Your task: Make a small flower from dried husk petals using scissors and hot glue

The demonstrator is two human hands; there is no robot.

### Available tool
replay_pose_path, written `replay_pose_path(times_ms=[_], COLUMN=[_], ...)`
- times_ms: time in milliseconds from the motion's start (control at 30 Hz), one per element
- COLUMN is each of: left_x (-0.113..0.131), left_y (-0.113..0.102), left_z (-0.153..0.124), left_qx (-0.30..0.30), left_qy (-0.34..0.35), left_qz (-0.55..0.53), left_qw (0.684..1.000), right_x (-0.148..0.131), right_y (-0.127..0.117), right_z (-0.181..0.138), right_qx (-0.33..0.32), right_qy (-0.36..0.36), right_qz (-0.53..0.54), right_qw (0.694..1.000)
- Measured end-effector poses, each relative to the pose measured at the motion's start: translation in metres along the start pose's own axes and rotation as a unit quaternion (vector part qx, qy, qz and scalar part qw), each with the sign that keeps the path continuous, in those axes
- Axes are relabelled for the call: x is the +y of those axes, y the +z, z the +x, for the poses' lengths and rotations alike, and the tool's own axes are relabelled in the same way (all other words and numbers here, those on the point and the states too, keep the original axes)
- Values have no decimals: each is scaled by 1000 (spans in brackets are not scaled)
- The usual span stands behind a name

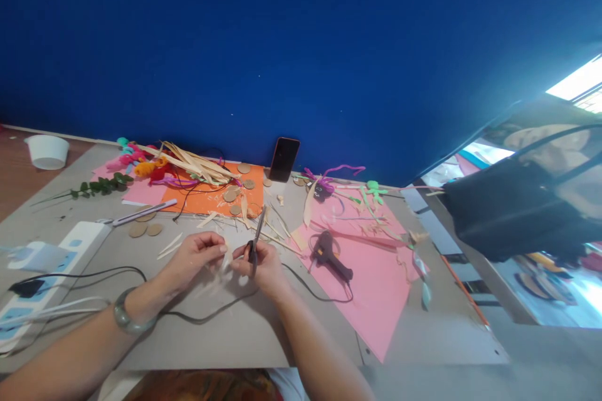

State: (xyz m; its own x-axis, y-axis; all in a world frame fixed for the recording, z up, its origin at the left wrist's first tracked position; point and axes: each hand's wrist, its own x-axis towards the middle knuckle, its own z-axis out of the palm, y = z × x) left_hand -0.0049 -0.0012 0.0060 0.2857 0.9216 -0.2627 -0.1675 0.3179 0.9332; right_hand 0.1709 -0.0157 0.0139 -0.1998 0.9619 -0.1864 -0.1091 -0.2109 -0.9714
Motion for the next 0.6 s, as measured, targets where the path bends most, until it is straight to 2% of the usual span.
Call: replay_pose_path(times_ms=[267,400,500,600], left_x=[3,5,3,-1], left_y=[3,5,5,3], left_z=[-1,-2,-4,-6], left_qx=[-5,-13,-45,-95], left_qy=[6,-17,-58,-65], left_qz=[-1,22,55,98], left_qw=[1000,1000,996,988], right_x=[-2,-2,-2,-1], right_y=[-3,-9,-11,-11], right_z=[1,3,3,3], right_qx=[26,49,56,48], right_qy=[-28,-44,-47,-46], right_qz=[0,4,1,-4], right_qw=[999,998,997,998])
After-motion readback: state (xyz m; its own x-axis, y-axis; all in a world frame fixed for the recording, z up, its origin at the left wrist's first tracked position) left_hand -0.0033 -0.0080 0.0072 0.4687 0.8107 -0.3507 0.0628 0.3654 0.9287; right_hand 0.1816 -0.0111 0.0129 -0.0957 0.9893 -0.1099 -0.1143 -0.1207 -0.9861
